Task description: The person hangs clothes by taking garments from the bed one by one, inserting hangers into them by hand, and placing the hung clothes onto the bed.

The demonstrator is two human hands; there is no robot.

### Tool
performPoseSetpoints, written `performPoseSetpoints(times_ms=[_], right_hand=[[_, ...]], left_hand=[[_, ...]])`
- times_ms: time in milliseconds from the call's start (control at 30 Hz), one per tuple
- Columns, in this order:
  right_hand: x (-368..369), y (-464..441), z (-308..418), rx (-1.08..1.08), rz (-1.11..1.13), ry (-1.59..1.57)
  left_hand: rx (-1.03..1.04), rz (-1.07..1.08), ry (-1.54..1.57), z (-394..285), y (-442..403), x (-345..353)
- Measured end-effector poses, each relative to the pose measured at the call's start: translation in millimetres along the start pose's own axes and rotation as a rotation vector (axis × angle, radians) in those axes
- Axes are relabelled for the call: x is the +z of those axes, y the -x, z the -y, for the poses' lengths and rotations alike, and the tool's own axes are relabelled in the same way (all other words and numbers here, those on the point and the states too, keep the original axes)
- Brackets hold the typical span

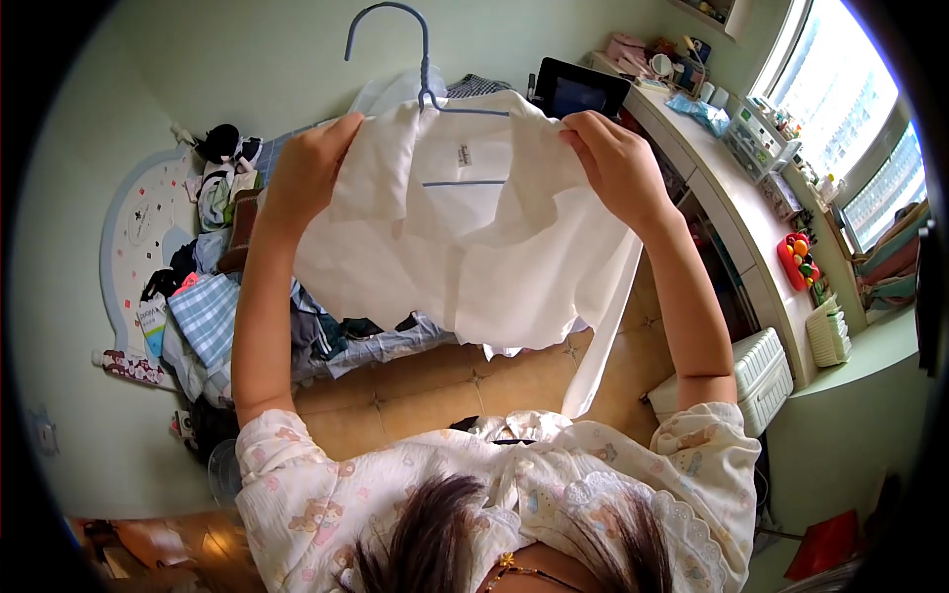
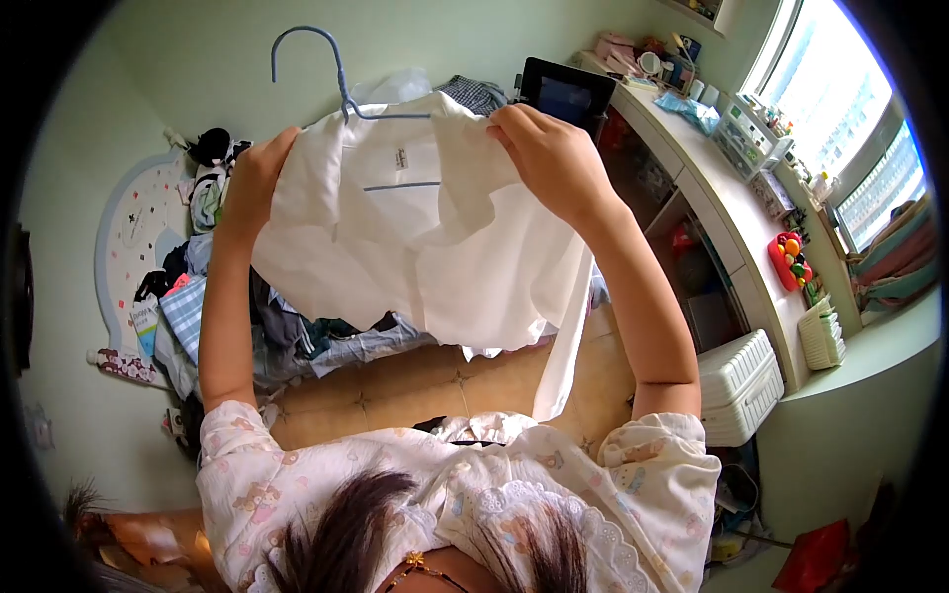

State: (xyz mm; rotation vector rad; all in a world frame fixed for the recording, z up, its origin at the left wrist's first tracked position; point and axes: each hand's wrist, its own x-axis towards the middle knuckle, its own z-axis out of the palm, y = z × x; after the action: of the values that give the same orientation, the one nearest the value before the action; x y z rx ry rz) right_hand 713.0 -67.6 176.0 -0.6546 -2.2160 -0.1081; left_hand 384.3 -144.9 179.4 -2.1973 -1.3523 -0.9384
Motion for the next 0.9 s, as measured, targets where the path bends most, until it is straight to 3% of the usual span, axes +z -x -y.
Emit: performPoseSetpoints(times_ms=[133,267,433,533,667,733,900], right_hand=[[-2.7,3.6,-17.9,-0.010,-0.131,-0.032],[1.6,8.4,-28.3,0.010,-0.143,-0.018],[3.0,21.1,-56.0,0.126,-0.159,0.016],[11.5,34.8,-74.6,0.052,-0.191,0.037],[2.8,79.6,-74.1,0.299,-0.040,0.031],[-4.6,115.0,-75.4,0.324,0.083,-0.023],[-29.3,172.5,-72.2,0.481,0.091,-0.039]], left_hand=[[-0.084,0.020,-0.045,-3.1,4.4,-17.1],[0.029,-0.024,-0.052,0.5,12.7,-12.7],[-0.202,0.041,-0.037,30.6,45.9,1.4],[-0.206,0.035,0.017,31.7,59.5,12.0],[-0.108,-0.002,0.047,7.2,77.6,22.9],[-0.148,0.153,0.112,-6.9,104.6,35.6],[-0.057,0.369,0.326,-52.6,118.7,61.0]])
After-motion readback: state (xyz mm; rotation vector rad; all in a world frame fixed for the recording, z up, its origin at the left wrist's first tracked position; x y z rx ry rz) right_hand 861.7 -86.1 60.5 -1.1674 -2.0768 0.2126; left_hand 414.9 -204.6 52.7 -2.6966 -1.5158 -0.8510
